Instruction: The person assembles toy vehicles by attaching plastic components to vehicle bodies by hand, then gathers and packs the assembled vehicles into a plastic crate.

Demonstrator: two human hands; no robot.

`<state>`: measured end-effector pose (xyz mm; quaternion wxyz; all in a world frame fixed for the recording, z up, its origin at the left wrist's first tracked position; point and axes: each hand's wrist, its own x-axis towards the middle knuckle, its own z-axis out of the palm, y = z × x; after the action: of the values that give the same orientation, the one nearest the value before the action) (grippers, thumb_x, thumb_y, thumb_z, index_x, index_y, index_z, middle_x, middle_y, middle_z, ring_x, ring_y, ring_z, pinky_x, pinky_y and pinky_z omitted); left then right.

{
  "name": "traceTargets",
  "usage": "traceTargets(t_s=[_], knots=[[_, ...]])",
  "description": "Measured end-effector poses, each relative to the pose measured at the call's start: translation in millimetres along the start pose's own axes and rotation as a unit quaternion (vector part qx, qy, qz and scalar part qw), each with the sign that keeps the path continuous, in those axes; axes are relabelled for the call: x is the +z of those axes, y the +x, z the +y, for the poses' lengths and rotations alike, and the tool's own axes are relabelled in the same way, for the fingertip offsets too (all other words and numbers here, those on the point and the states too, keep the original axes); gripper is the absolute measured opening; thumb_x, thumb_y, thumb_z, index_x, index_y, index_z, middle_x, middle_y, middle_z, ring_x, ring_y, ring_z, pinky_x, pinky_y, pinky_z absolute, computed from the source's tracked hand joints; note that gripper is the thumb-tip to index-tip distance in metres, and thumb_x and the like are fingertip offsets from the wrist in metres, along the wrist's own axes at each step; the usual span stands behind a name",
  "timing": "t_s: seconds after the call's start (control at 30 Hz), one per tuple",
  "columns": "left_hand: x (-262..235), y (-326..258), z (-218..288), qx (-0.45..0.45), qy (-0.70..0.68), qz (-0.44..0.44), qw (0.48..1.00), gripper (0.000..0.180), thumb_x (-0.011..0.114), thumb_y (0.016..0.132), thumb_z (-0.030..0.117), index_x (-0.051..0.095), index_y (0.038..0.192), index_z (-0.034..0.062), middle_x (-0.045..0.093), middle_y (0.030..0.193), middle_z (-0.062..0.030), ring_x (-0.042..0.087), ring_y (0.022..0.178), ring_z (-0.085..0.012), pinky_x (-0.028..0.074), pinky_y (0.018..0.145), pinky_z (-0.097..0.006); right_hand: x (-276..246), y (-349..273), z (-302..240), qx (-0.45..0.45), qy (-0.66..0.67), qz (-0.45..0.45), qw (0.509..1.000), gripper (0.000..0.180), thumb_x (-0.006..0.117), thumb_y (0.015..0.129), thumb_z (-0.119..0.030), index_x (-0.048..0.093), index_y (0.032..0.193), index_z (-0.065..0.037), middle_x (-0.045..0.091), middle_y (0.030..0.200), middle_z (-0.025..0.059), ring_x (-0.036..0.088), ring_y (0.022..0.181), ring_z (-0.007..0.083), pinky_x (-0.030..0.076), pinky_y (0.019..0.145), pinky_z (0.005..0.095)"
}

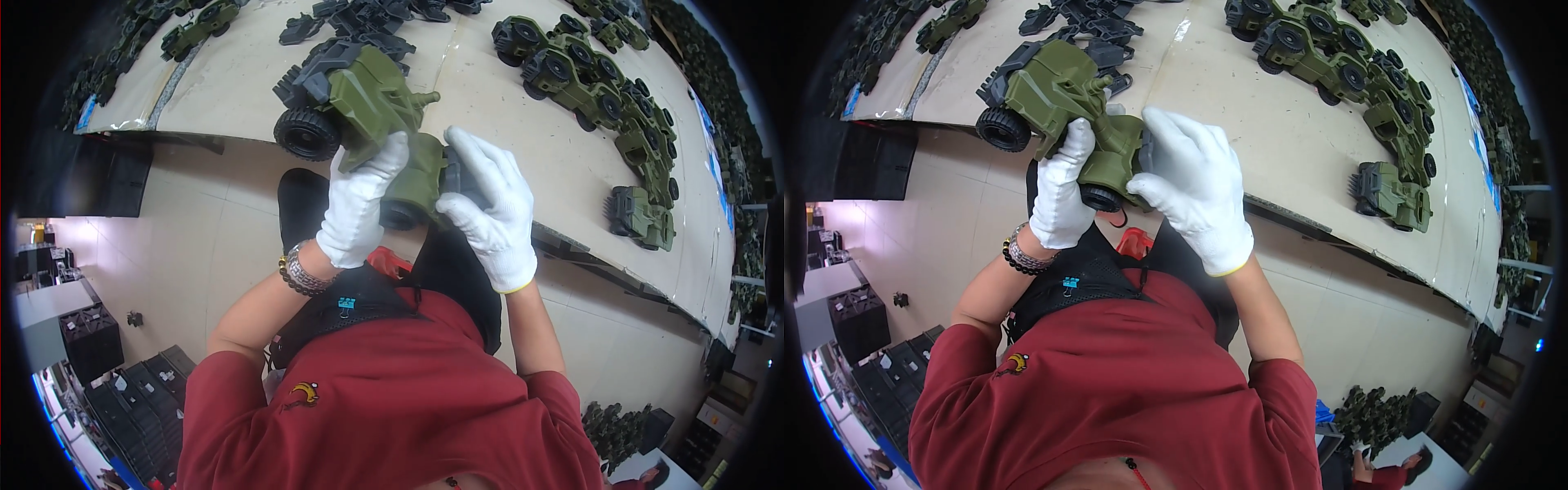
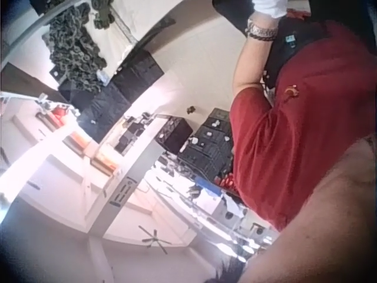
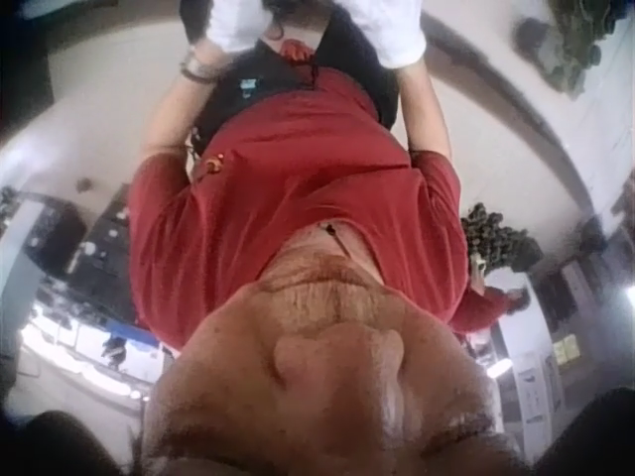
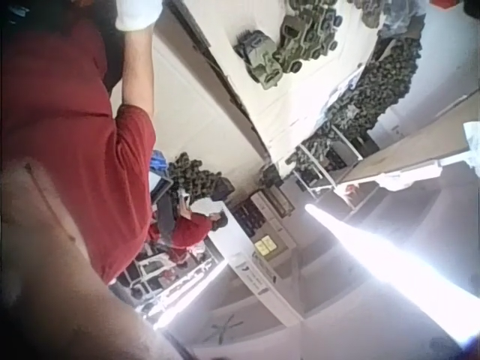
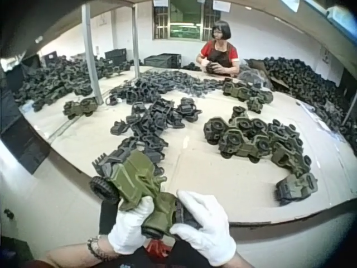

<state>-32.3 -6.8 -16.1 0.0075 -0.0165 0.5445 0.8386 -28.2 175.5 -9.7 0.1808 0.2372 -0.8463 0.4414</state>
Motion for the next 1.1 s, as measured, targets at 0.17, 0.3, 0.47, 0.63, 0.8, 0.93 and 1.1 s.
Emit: traceTargets(t_s=[0.17, 0.3, 0.47, 0.63, 0.8, 0.93, 1.1], knots=[[-2.4, -0.4, -0.5, 0.018, 0.02, -0.005, 1.0, 0.046, 0.062, 0.101, 0.033, 0.054, 0.135, 0.0031, 0.062, 0.126, -0.0095, 0.065, 0.108, -0.0187, 0.055, 0.093, -0.035, 4.4, -0.9, 1.0, -0.057, -0.051, -0.008, 0.997, 0.08, 0.065, 0.084, -0.061, 0.057, 0.134, 0.002, 0.062, 0.125, 0.0182, 0.057, 0.104, 0.0359, 0.045, 0.093, 0.0434], [-0.3, 2.6, 5.9, -0.006, 0.022, -0.016, 1.0, 0.034, 0.07, 0.096, 0.015, 0.062, 0.127, 0.0027, 0.068, 0.116, -0.0022, 0.063, 0.103, -0.0099, 0.05, 0.091, -0.028, 4.8, -1.8, -0.3, -0.12, -0.086, -0.016, 0.989, 0.093, 0.057, 0.082, -0.07, 0.051, 0.133, 0.007, 0.059, 0.127, 0.0243, 0.058, 0.096, 0.0391, 0.046, 0.089, 0.0443], [15.1, 1.5, 10.2, -0.01, -0.055, -0.035, 0.998, 0.032, 0.067, 0.099, 0.02, 0.063, 0.125, 0.0022, 0.068, 0.114, -0.0033, 0.063, 0.1, -0.0104, 0.051, 0.087, -0.027, -16.4, 3.1, -5.4, -0.15, -0.137, -0.046, 0.978, 0.095, 0.058, 0.081, -0.07, 0.048, 0.137, 0.007, 0.056, 0.134, 0.0269, 0.058, 0.091, 0.0426, 0.049, 0.082, 0.0464], [36.2, 7.2, 26.0, -0.209, -0.31, -0.031, 0.927, 0.061, 0.05, 0.1, 0.059, 0.055, 0.134, 0.0088, 0.061, 0.13, -0.0138, 0.06, 0.12, -0.0298, 0.048, 0.105, -0.048, -42.6, 17.2, -32.3, -0.134, -0.16, 0.003, 0.978, 0.121, 0.061, 0.066, -0.084, 0.042, 0.146, 0.005, 0.049, 0.145, 0.0276, 0.056, 0.116, 0.0404, 0.043, 0.099, 0.0445], [70.5, -7.9, 27.3, -0.354, -0.36, 0.012, 0.863, 0.068, 0.047, 0.097, 0.066, 0.055, 0.133, 0.0087, 0.058, 0.131, -0.0116, 0.054, 0.125, -0.0275, 0.043, 0.108, -0.044, -23.5, 7.3, -17.2, -0.165, -0.157, 0.176, 0.958, 0.086, 0.073, 0.068, -0.071, 0.063, 0.123, -0.006, 0.057, 0.122, 0.0254, 0.06, 0.099, 0.0425, 0.048, 0.085, 0.0497], [86.8, 2.0, 13.0, -0.341, -0.316, -0.099, 0.88, 0.073, 0.044, 0.094, 0.073, 0.051, 0.138, 0.016, 0.053, 0.14, -0.0089, 0.049, 0.131, -0.0269, 0.036, 0.109, -0.056, -41.5, 18.3, 16.6, -0.091, -0.065, 0.236, 0.965, 0.06, 0.067, 0.09, -0.055, 0.067, 0.11, 0.002, 0.065, 0.117, 0.0237, 0.066, 0.1, 0.0307, 0.052, 0.088, 0.0388], [103.2, 5.4, 4.5, -0.252, -0.107, -0.199, 0.941, 0.076, 0.051, 0.094, 0.067, 0.044, 0.144, 0.01, 0.048, 0.141, -0.0083, 0.044, 0.132, -0.0238, 0.033, 0.108, -0.053, -101.6, 61.5, 69.3, -0.025, 0.085, 0.405, 0.91, 0.06, 0.049, 0.103, -0.05, 0.066, 0.108, 0.007, 0.07, 0.105, 0.0175, 0.067, 0.099, 0.0242, 0.053, 0.093, 0.0373]])
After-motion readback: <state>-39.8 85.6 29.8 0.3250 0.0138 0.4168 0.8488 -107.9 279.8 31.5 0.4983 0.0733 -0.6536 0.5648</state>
